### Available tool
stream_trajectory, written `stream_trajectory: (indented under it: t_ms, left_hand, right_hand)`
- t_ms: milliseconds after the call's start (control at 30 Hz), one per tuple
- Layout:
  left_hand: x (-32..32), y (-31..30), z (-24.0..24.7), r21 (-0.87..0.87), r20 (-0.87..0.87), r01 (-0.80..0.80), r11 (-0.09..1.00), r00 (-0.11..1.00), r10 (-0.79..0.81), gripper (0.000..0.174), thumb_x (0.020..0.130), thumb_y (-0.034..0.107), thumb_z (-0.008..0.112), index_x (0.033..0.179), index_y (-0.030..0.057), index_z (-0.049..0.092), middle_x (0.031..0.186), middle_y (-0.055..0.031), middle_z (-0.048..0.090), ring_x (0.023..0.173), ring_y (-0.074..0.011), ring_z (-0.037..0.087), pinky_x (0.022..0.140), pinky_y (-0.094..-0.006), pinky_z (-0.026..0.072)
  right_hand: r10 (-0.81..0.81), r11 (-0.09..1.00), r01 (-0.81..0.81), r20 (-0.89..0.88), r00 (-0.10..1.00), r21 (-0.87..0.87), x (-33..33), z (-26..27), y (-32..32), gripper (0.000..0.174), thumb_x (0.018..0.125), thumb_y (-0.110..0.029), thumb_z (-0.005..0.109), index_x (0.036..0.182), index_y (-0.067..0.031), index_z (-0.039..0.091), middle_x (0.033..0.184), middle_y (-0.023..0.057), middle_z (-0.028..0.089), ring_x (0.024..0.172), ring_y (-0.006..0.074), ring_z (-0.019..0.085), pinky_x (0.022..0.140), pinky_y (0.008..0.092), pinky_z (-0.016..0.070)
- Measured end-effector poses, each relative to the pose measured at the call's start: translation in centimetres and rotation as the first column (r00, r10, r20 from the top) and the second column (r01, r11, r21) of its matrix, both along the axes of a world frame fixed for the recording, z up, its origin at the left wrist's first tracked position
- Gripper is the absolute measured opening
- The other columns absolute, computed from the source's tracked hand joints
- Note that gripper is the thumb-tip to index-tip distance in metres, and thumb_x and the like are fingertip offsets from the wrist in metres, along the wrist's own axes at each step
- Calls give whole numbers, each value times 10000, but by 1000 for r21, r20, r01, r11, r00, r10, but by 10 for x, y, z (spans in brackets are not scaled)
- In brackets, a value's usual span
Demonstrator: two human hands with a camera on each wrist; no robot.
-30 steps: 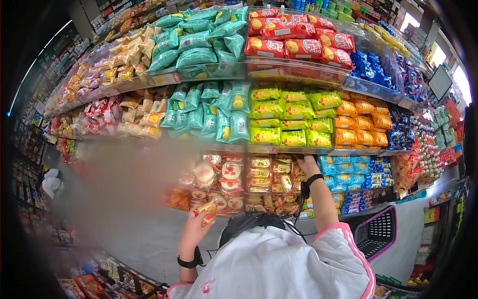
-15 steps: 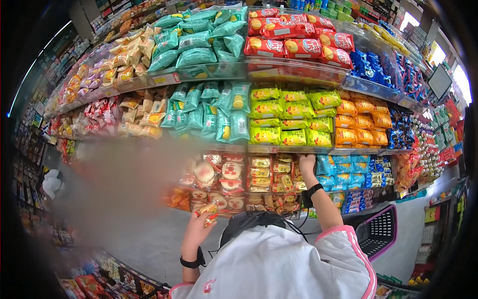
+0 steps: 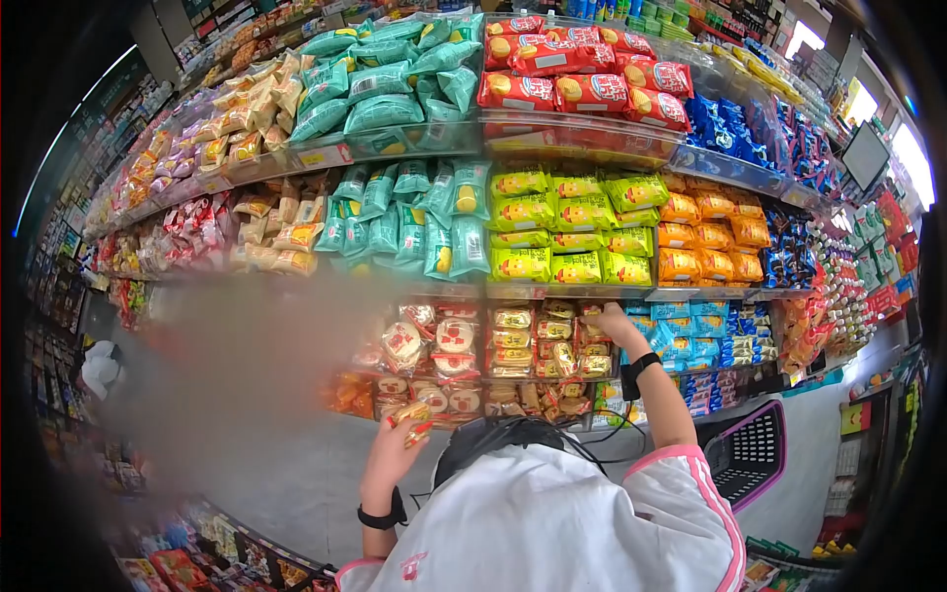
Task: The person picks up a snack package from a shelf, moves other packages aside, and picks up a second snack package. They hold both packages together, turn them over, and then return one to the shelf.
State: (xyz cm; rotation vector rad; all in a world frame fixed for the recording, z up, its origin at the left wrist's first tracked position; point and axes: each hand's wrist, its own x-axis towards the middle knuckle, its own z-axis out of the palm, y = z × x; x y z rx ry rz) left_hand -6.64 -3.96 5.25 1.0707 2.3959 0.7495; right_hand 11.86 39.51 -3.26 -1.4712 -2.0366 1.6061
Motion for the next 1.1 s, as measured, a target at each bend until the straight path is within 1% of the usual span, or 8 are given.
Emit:
stream_trajectory:
  t_ms: [167,267,367,433,467,567,900,1100]
  left_hand:
    - [1,-7,-8,26,2,-15,1000,1000,15,374,739,174,741,1067,42,621,1137,-222,504,1041,-381,531,882,-396,456]
    - [1,-12,-18,28,-35,-19,999,999,20,371,732,172,746,1055,38,621,1127,-222,513,1039,-380,526,885,-399,451]
    - [3,-5,-13,-44,-40,13,999,999,-14,381,738,153,737,1080,53,606,1170,-228,502,1072,-388,518,912,-400,445]
    - [1,2,-10,-94,-19,58,994,998,-60,380,736,151,738,1078,52,605,1173,-224,502,1069,-387,521,911,-400,446]
    - [-1,6,-8,-118,-10,77,990,997,-79,380,735,151,738,1077,51,605,1174,-222,502,1067,-387,523,911,-399,446]
    - [-10,20,1,-183,-17,198,963,979,-205,377,733,146,738,1073,50,606,1191,-216,497,1069,-385,523,904,-402,448]
    - [-10,53,29,-204,-158,241,949,949,-274,383,742,175,736,1086,58,614,1186,-283,493,1102,-420,504,930,-412,435]
    - [5,45,15,-201,-101,174,964,975,-197,377,729,154,745,1067,50,613,1163,-258,495,1060,-411,521,903,-411,449]
  right_hand:
    - [285,910,-266,-14,958,319,39,27,-16,522,689,-55,677,1161,-74,455,946,139,576,713,222,582,580,342,472]
    - [-184,850,260,-203,962,458,93,53,-48,687,695,-21,598,1329,-62,335,1001,194,565,802,291,603,713,379,497]
    - [-703,290,712,-362,612,640,185,-24,-58,492,732,-78,596,1181,42,433,997,211,594,855,344,600,809,392,468]
    - [-940,79,996,-336,64,-29,236,-126,-65,328,794,-135,610,1045,35,484,859,157,606,670,292,617,565,388,526]
    - [-985,55,843,-169,-42,-534,265,-176,-88,275,814,-178,624,976,7,500,805,127,595,606,239,600,494,357,514]
    - [-993,-110,587,115,-29,-802,239,-252,-125,238,842,-234,595,946,-38,509,665,86,482,443,208,449,442,337,494]
    - [-987,99,993,121,107,-68,203,-323,-110,271,739,-129,602,953,29,552,760,127,568,588,230,577,462,410,460]
    - [-956,281,770,-235,174,-573,206,-157,-108,235,743,-195,594,852,11,565,742,97,569,627,172,569,475,341,462]
